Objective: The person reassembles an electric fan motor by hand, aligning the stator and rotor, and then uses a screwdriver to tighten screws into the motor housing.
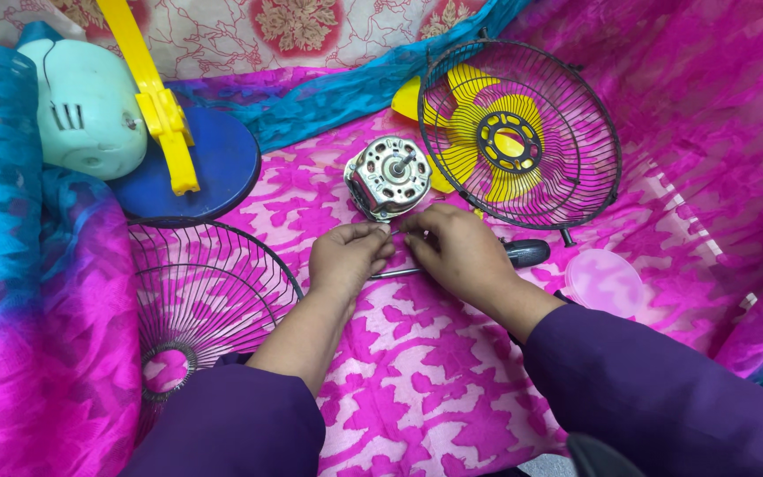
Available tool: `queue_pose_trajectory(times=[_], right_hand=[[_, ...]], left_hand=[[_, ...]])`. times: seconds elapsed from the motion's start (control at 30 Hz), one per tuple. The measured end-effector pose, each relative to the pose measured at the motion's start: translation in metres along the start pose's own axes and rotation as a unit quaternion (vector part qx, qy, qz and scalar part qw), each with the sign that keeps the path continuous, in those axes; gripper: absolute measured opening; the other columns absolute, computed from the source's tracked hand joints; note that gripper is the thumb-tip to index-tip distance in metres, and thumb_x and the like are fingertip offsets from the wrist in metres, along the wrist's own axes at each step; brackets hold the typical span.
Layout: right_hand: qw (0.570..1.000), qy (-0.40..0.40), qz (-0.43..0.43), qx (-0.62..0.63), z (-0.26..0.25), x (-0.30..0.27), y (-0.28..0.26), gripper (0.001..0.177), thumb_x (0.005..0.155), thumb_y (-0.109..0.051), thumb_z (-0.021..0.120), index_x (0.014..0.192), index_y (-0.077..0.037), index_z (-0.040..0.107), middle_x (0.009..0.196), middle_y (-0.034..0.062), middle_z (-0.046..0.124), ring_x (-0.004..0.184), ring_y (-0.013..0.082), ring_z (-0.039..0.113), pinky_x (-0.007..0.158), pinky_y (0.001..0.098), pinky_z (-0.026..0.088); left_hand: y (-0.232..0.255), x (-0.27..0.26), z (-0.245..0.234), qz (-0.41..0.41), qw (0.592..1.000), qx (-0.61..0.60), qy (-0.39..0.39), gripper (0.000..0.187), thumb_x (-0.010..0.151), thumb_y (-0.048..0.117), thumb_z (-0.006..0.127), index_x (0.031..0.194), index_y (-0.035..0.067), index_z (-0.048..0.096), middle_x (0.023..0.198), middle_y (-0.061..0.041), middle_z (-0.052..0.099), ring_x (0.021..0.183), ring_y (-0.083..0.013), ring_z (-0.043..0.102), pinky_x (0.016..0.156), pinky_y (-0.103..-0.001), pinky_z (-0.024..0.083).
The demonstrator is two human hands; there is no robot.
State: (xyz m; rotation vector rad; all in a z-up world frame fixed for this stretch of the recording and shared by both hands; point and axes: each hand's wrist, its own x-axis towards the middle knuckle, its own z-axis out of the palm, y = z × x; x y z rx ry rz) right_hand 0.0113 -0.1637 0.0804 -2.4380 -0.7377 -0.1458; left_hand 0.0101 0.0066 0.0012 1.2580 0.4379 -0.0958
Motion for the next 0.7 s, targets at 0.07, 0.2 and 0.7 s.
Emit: queue_pose_trajectory(times=[0.07,0.2,0.7], right_hand=[[1.0,-0.018,0.006,0.0,-0.006,-0.004,0.0,0.022,0.087,-0.022,0.073,0.103,-0.007,0.076,0.093,0.0129,0.072,0.082,0.0286,0.072,0.074,0.0409,0.056],[0.994,-0.087,0.0,-0.062,-0.02,-0.018,-0.002,0.027,0.084,-0.033,0.077,0.099,-0.012,0.077,0.095,0.0074,0.074,0.093,0.0261,0.069,0.085,0.0408,0.053],[0.983,-0.023,-0.001,-0.181,-0.032,-0.047,0.025,0.042,0.076,-0.003,0.067,0.116,-0.014,0.069,0.107,0.0102,0.067,0.108,0.0333,0.063,0.094,0.0461,0.049]], left_hand=[[0.0,0.001,0.0,0.0,0.999,-0.04,0.031,0.019,0.09,0.01,0.076,0.105,0.0,0.071,0.091,-0.009,0.075,0.078,-0.0164,0.074,0.067,-0.027,0.058],[0.0,0.008,-0.003,-0.027,0.997,-0.06,0.033,0.02,0.089,0.007,0.076,0.106,-0.001,0.073,0.095,-0.01,0.077,0.083,-0.0171,0.077,0.073,-0.026,0.062],[0.005,0.005,-0.001,-0.018,0.996,-0.033,0.076,0.037,0.08,-0.005,0.076,0.116,0.0,0.066,0.106,-0.009,0.077,0.091,-0.0177,0.075,0.075,-0.028,0.063]])
